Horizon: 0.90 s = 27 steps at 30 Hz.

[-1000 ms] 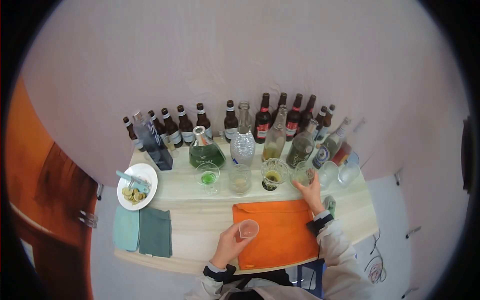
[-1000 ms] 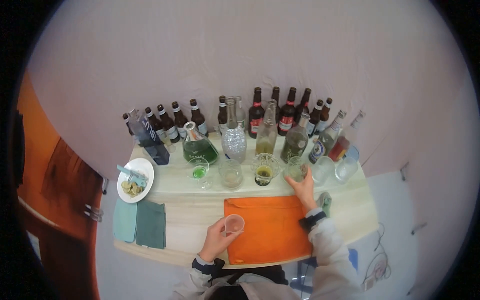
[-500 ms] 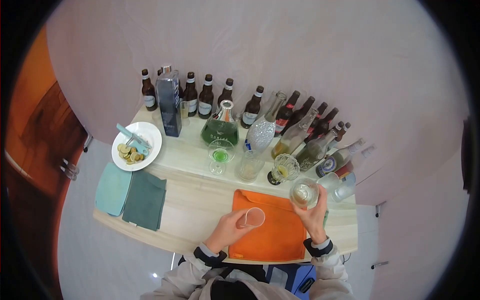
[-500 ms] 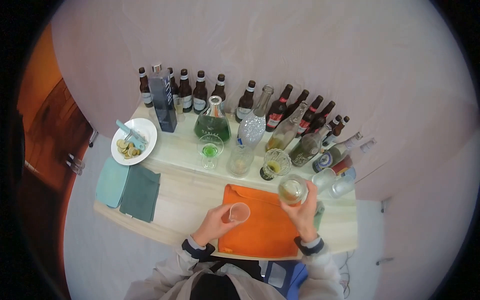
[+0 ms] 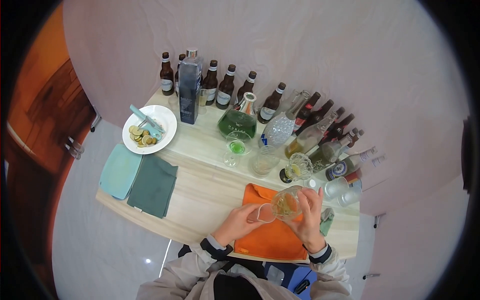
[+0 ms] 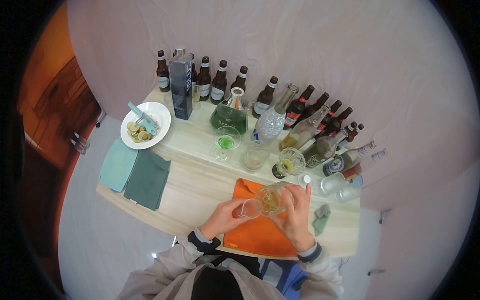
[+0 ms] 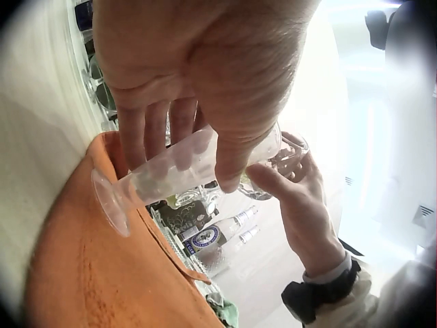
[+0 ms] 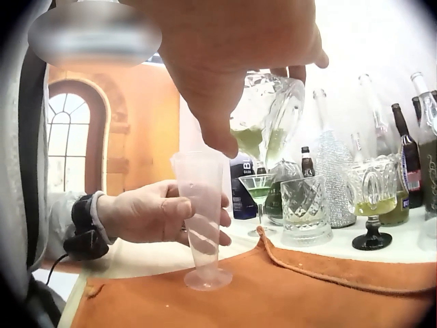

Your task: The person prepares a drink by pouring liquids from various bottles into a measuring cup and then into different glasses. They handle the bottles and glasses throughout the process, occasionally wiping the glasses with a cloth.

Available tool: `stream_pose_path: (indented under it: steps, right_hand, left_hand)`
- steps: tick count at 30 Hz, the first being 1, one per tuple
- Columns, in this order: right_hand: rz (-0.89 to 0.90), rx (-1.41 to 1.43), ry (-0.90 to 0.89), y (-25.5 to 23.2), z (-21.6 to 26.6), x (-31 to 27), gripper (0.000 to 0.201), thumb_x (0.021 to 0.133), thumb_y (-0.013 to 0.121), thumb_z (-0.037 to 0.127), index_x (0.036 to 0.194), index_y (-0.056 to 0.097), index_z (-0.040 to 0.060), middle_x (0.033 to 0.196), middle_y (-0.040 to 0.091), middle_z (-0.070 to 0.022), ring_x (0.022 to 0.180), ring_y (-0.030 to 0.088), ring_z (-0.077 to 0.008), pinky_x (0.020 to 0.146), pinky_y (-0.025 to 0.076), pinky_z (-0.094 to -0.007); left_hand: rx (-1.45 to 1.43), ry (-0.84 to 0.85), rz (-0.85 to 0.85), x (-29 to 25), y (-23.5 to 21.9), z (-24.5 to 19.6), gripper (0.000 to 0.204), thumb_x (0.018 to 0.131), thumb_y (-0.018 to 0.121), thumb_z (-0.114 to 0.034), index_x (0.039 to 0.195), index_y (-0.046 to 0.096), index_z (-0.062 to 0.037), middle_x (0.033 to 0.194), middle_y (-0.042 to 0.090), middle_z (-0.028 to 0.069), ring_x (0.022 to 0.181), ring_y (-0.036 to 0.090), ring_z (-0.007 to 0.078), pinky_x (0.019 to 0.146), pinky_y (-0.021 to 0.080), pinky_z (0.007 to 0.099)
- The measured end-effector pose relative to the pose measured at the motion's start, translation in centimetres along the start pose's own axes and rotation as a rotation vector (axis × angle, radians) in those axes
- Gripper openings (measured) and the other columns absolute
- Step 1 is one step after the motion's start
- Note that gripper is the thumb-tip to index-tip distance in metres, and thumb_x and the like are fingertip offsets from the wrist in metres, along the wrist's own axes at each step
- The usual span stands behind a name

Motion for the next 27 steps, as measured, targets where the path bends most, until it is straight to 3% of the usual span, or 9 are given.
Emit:
stream_pose_path:
  steps: [13, 16, 18, 22, 24, 27]
  right_hand:
    - [0.083, -0.167, -0.072, -0.4, 0.8, -0.1, 0.084, 0.062, 0.081, 0.001, 0.142, 0.059, 0.0103, 0.143, 0.051, -0.0185, 0.135, 0.05, -0.0415, 0.12, 0.025, -0.0688]
    - [0.098, -0.21, -0.087, -0.6, 1.0, 0.1, 0.08, 0.064, 0.08, 0.001, 0.141, 0.061, 0.0121, 0.143, 0.051, -0.0183, 0.136, 0.05, -0.0409, 0.121, 0.024, -0.0682]
    - [0.102, -0.262, -0.12, -0.7, 1.2, 0.1, 0.073, 0.07, 0.077, 0.003, 0.14, 0.063, 0.0145, 0.142, 0.052, -0.0174, 0.137, 0.05, -0.0391, 0.123, 0.024, -0.0662]
    - [0.113, -0.289, -0.156, -0.8, 1.4, 0.1, 0.064, 0.077, 0.073, 0.006, 0.139, 0.065, 0.0164, 0.142, 0.054, -0.0168, 0.137, 0.05, -0.0371, 0.124, 0.021, -0.0639]
    - [0.142, -0.333, -0.203, -0.7, 1.5, 0.0, 0.06, 0.082, 0.07, 0.009, 0.14, 0.064, 0.0195, 0.143, 0.054, -0.0149, 0.138, 0.051, -0.0338, 0.126, 0.018, -0.063]
    - [0.169, -0.405, -0.262, -0.7, 1.8, -0.1, 0.059, 0.084, 0.068, 0.01, 0.141, 0.064, 0.0239, 0.144, 0.055, -0.0115, 0.139, 0.051, -0.0295, 0.127, 0.015, -0.0629]
  left_hand:
    - [-0.01, -0.006, 0.025, 0.2, 0.1, 0.1, 0.054, 0.081, 0.084, -0.01, 0.131, 0.065, -0.0038, 0.118, 0.073, 0.0184, 0.104, 0.072, 0.0363, 0.088, 0.059, 0.0414]
    - [-0.026, 0.037, 0.011, 0.2, 0.1, 0.1, 0.053, 0.081, 0.083, -0.009, 0.131, 0.064, -0.0042, 0.117, 0.073, 0.0173, 0.102, 0.073, 0.0355, 0.086, 0.059, 0.0412]
    - [-0.027, -0.016, 0.026, 0.1, 0.2, 0.4, 0.052, 0.082, 0.084, -0.008, 0.13, 0.067, -0.0044, 0.116, 0.074, 0.0144, 0.1, 0.074, 0.0293, 0.086, 0.059, 0.0368]
    - [-0.019, -0.02, 0.029, 0.2, 0.0, 0.0, 0.052, 0.081, 0.084, -0.008, 0.131, 0.067, -0.0047, 0.115, 0.074, 0.0146, 0.099, 0.074, 0.0292, 0.085, 0.059, 0.0368]
    - [0.009, 0.001, 0.03, 0.1, 0.1, 0.3, 0.053, 0.082, 0.084, -0.012, 0.131, 0.064, -0.0035, 0.113, 0.073, 0.0173, 0.097, 0.073, 0.0349, 0.082, 0.06, 0.0407]
    - [0.001, 0.012, 0.021, 0.1, 0.0, 0.3, 0.053, 0.083, 0.084, -0.014, 0.131, 0.064, -0.0028, 0.114, 0.073, 0.0179, 0.098, 0.073, 0.0353, 0.083, 0.06, 0.0408]
Point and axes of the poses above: each hand's wrist, its own x-axis towards the middle knuckle, its own y-axis out of the palm, z = x × y, the point moved 4 cm from there along x, towards the middle knuckle
